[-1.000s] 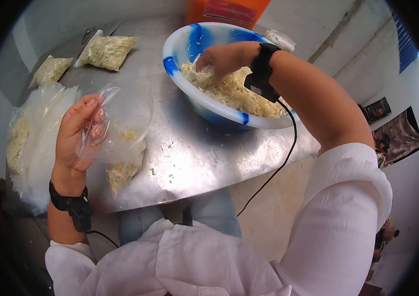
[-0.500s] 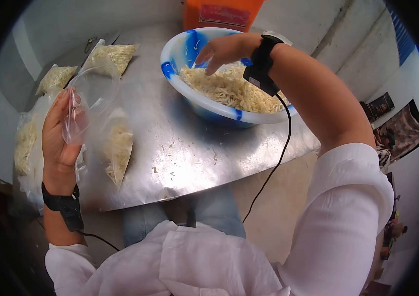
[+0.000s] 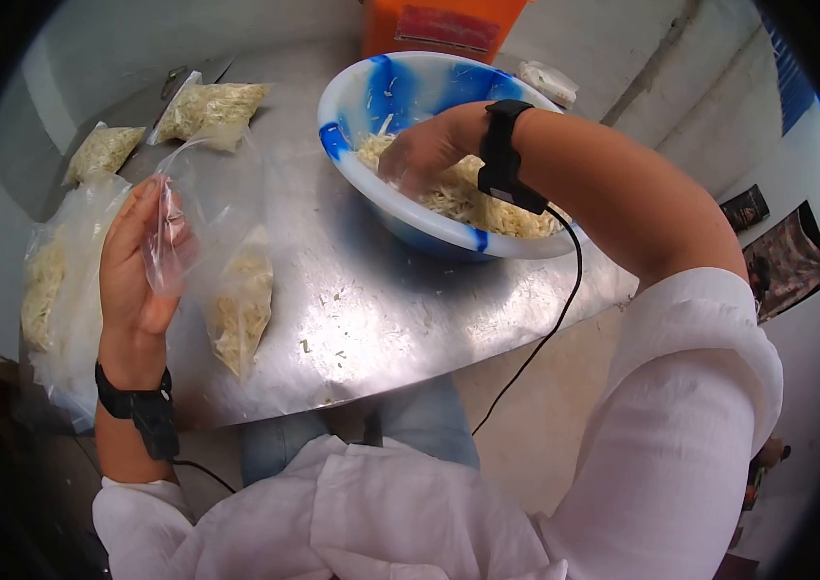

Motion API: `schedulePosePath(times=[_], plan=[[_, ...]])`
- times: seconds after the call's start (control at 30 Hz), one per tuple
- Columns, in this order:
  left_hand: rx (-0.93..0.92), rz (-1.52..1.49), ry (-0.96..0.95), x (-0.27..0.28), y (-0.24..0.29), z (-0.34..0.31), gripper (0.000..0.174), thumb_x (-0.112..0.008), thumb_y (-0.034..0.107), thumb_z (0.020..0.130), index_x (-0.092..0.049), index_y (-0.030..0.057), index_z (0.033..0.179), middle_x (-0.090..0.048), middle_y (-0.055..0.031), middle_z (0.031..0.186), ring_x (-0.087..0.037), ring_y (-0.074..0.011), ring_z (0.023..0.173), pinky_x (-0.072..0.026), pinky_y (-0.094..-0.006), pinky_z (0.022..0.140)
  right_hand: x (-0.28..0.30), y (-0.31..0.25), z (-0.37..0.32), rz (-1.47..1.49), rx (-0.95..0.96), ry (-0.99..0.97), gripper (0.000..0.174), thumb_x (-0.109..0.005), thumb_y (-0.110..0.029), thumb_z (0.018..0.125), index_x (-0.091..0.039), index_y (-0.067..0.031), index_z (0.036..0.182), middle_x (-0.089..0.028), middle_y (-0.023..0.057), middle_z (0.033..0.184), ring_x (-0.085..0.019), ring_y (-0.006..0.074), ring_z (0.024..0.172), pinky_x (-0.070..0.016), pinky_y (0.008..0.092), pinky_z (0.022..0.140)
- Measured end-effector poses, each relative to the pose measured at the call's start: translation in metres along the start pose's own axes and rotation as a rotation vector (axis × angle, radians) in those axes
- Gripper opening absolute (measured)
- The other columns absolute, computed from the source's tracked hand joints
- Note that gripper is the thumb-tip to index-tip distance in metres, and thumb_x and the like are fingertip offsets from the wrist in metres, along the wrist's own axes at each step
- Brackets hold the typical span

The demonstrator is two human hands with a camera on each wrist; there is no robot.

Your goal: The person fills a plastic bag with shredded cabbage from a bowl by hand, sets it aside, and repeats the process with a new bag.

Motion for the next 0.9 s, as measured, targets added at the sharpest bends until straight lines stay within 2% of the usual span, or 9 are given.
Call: schedulePosePath(times=[0.03, 0.17, 0.33, 0.4, 0.43, 0.57, 0.77, 0.87, 0.9], plan=[[-0.008, 0.018, -0.006, -0.002, 0.001, 0.0, 0.012, -0.05, 0.011, 0.089, -0.053, 0.0026, 0.096, -0.055, -0.0022, 0.074, -0.051, -0.0082, 0.061, -0.0412, -0.0204, 0.054, 0.002, 0.001, -0.013, -0.088, -0.028, 0.078, 0.066, -0.069, -0.03, 0.066, -0.049, -0.0041, 0.123, -0.049, 0.016, 0.124, -0.044, 0.0308, 0.117, -0.0324, 0.0373, 0.098], [-0.002, 0.05, -0.008, -0.01, -0.001, -0.002, 0.012, -0.052, 0.012, 0.088, -0.053, 0.0024, 0.096, -0.055, -0.0019, 0.073, -0.052, -0.0085, 0.06, -0.0411, -0.0204, 0.054, -0.004, 0.001, -0.048, -0.227, 0.021, 0.217, 0.058, -0.071, -0.019, 0.063, -0.053, -0.0028, 0.116, -0.049, 0.0155, 0.119, -0.047, 0.0324, 0.11, -0.0356, 0.0352, 0.097], [0.034, 0.192, 0.012, -0.024, 0.0, -0.011, 0.013, -0.057, 0.013, 0.086, -0.054, 0.0037, 0.094, -0.055, -0.0014, 0.07, -0.051, -0.0088, 0.058, -0.0401, -0.0201, 0.052, -0.014, 0.014, -0.083, -0.292, -0.032, 0.309, 0.059, -0.07, -0.018, 0.065, -0.051, -0.0022, 0.119, -0.047, 0.0158, 0.121, -0.049, 0.0307, 0.109, -0.0373, 0.0337, 0.096], [0.035, 0.231, -0.001, -0.027, 0.004, -0.011, 0.012, -0.054, 0.013, 0.087, -0.054, 0.0037, 0.094, -0.054, -0.0005, 0.07, -0.05, -0.0078, 0.057, -0.0404, -0.0193, 0.051, -0.018, 0.024, -0.093, -0.131, -0.113, 0.357, 0.061, -0.069, -0.019, 0.067, -0.048, -0.0019, 0.122, -0.045, 0.0155, 0.124, -0.049, 0.0299, 0.109, -0.0375, 0.0333, 0.096], [0.038, 0.267, -0.018, -0.029, 0.007, -0.01, 0.011, -0.052, 0.013, 0.088, -0.054, 0.0037, 0.094, -0.054, 0.0004, 0.07, -0.05, -0.0068, 0.055, -0.0407, -0.0185, 0.051, -0.019, 0.028, -0.096, -0.207, -0.123, 0.383, 0.065, -0.069, -0.02, 0.068, -0.045, -0.001, 0.124, -0.043, 0.0159, 0.126, -0.048, 0.0291, 0.111, -0.0376, 0.0326, 0.096], [-0.003, 0.267, -0.047, -0.03, 0.032, -0.003, 0.01, -0.053, 0.014, 0.088, -0.056, 0.0043, 0.092, -0.054, 0.0014, 0.07, -0.049, -0.0062, 0.055, -0.0396, -0.0186, 0.049, -0.023, 0.053, -0.1, -0.207, -0.205, 0.363, 0.071, -0.07, -0.028, 0.067, -0.044, -0.0026, 0.127, -0.044, 0.0168, 0.128, -0.045, 0.0298, 0.117, -0.0342, 0.0333, 0.099], [-0.093, 0.261, -0.029, -0.022, 0.056, -0.002, 0.013, -0.052, 0.013, 0.089, -0.059, 0.0025, 0.089, -0.056, -0.0005, 0.073, -0.051, -0.007, 0.059, -0.0423, -0.0186, 0.052, -0.022, 0.044, -0.099, -0.392, -0.178, 0.332, 0.071, -0.07, -0.024, 0.065, -0.044, -0.0063, 0.128, -0.045, 0.0169, 0.128, -0.044, 0.0295, 0.119, -0.035, 0.0334, 0.098], [-0.126, 0.278, -0.004, -0.014, 0.071, 0.003, 0.012, -0.053, 0.013, 0.088, -0.059, 0.0025, 0.089, -0.057, -0.0008, 0.074, -0.052, -0.0072, 0.059, -0.0439, -0.0189, 0.054, -0.027, 0.042, -0.099, -0.411, -0.296, 0.247, 0.069, -0.069, -0.021, 0.066, -0.043, -0.01, 0.129, -0.044, 0.0162, 0.129, -0.043, 0.0294, 0.119, -0.0355, 0.0339, 0.098], [-0.134, 0.271, 0.021, -0.011, 0.075, 0.004, 0.012, -0.053, 0.013, 0.088, -0.059, 0.0027, 0.089, -0.058, -0.0008, 0.075, -0.052, -0.0072, 0.059, -0.0444, -0.0191, 0.054, -0.024, 0.035, -0.097, -0.441, -0.193, 0.336, 0.07, -0.07, -0.016, 0.064, -0.044, -0.0113, 0.129, -0.045, 0.0167, 0.128, -0.044, 0.0301, 0.117, -0.0351, 0.0347, 0.099]])
Point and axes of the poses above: each hand's wrist, its own z-axis towards the middle knuckle, its own x-axis out of the back of the hand, y = z × x, the point moved 9 cm from there along z, towards the middle knuckle
